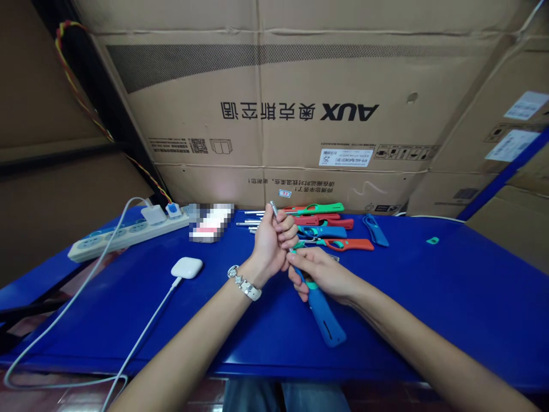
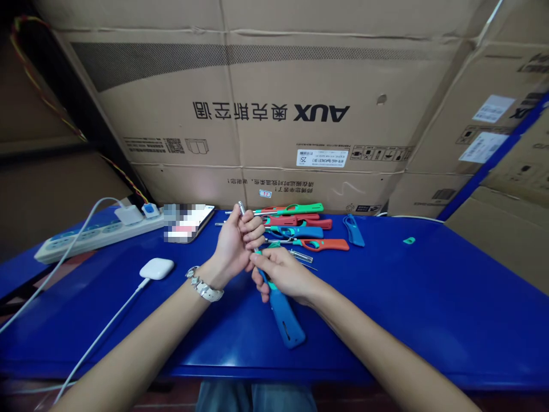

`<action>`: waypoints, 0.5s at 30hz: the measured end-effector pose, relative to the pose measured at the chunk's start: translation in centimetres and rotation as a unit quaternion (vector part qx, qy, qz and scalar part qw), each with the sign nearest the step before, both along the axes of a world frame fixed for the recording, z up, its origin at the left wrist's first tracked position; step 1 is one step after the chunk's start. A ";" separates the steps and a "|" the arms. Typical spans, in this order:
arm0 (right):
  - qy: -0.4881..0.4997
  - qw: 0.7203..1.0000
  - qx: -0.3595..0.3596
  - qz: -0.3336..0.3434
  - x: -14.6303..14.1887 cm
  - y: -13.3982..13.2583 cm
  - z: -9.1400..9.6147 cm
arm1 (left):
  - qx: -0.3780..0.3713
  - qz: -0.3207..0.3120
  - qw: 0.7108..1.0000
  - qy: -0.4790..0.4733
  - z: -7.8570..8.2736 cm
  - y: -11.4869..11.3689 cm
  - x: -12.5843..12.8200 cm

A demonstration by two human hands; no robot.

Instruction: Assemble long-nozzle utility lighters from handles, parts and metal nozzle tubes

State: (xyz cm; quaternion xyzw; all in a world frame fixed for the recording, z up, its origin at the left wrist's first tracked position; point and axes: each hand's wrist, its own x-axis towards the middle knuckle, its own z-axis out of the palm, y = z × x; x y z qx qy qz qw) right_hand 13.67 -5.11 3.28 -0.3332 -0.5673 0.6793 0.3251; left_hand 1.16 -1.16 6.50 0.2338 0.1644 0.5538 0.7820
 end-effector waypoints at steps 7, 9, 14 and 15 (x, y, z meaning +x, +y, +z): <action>-0.009 0.998 -0.012 -0.055 -0.9 -0.1 -0.8 | 0.016 0.043 0.999 0.013 -1.1 -0.5 0.7; -0.029 0.998 -0.019 -0.052 -0.7 0.2 -0.8 | 0.018 0.054 0.998 0.026 -1.3 -0.3 0.5; -0.083 0.994 -0.009 -0.076 0.1 0.5 -0.9 | 0.054 0.143 0.986 0.062 -0.7 0.8 -1.0; -0.100 0.992 0.018 -0.081 0.2 0.4 -0.9 | 0.065 0.165 0.982 0.060 -0.6 1.0 -1.3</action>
